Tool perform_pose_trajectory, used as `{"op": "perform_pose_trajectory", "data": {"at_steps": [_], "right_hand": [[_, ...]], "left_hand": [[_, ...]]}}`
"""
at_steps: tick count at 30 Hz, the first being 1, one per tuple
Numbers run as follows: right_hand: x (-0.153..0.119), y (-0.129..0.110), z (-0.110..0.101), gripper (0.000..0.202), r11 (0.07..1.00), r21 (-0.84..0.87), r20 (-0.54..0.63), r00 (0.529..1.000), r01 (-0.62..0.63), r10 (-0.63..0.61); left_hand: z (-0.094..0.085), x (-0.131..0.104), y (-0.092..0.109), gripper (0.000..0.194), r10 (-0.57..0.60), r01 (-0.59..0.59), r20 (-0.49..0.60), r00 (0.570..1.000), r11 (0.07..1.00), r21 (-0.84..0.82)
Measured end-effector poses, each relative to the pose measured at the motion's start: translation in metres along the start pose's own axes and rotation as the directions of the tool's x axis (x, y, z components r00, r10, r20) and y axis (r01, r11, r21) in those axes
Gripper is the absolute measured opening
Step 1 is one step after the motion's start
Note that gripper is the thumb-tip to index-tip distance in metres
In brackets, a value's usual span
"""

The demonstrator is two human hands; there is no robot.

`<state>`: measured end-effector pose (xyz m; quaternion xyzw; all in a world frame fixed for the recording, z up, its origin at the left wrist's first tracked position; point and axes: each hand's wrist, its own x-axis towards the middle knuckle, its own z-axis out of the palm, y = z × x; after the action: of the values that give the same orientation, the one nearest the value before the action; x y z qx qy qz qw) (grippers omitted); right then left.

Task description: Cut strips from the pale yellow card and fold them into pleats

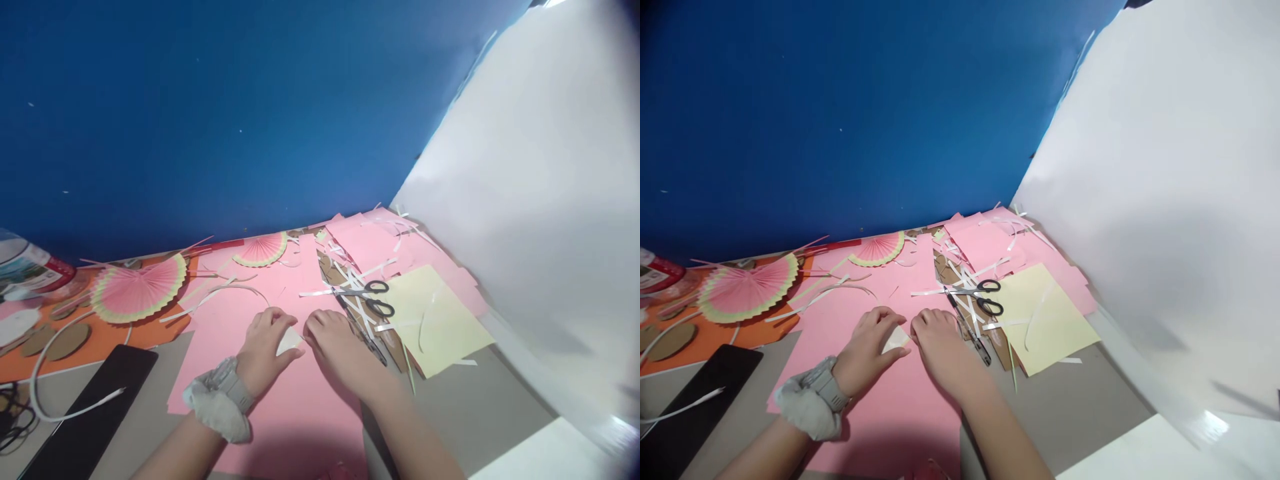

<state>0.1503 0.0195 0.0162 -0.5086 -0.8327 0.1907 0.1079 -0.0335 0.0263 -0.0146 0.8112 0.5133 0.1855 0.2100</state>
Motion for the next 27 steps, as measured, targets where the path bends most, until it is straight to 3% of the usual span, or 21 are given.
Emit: {"op": "perform_pose_trajectory", "data": {"at_steps": [6, 11, 17, 21, 24, 27], "right_hand": [[-0.002, -0.004, -0.005, 0.015, 0.999, 0.047, 0.003, 1.0, -0.007, 0.007], [-0.001, -0.005, -0.009, 0.014, 0.999, 0.051, -0.023, 1.0, -0.004, 0.005], [0.003, -0.007, -0.018, 0.014, 0.997, 0.063, -0.073, 0.997, 0.034, -0.029], [0.001, -0.004, -0.019, 0.027, 0.988, 0.141, -0.104, 0.994, 0.056, -0.041], [-0.006, 0.008, -0.022, 0.035, 0.986, 0.16, -0.153, 0.986, -0.044, 0.069], [-0.016, 0.032, -0.031, 0.03, 0.957, -0.012, -0.24, 0.929, -0.291, 0.28]], "left_hand": [[0.001, 0.0, 0.0, 0.033, -0.021, 0.02, -0.011, 1.0, 0.996, -0.085], [-0.003, 0.001, -0.003, 0.035, -0.094, 0.092, 0.007, 0.996, 0.959, -0.266], [-0.018, 0.002, -0.005, 0.033, -0.115, 0.2, 0.2, 0.973, 0.853, -0.483], [-0.018, 0.002, -0.005, 0.033, -0.062, 0.295, 0.375, 0.925, 0.737, -0.608], [-0.012, 0.0, -0.003, 0.033, -0.026, 0.367, 0.453, 0.891, 0.629, -0.686], [-0.007, -0.001, -0.001, 0.033, 0.013, 0.397, 0.475, 0.88, 0.531, -0.748]]}}
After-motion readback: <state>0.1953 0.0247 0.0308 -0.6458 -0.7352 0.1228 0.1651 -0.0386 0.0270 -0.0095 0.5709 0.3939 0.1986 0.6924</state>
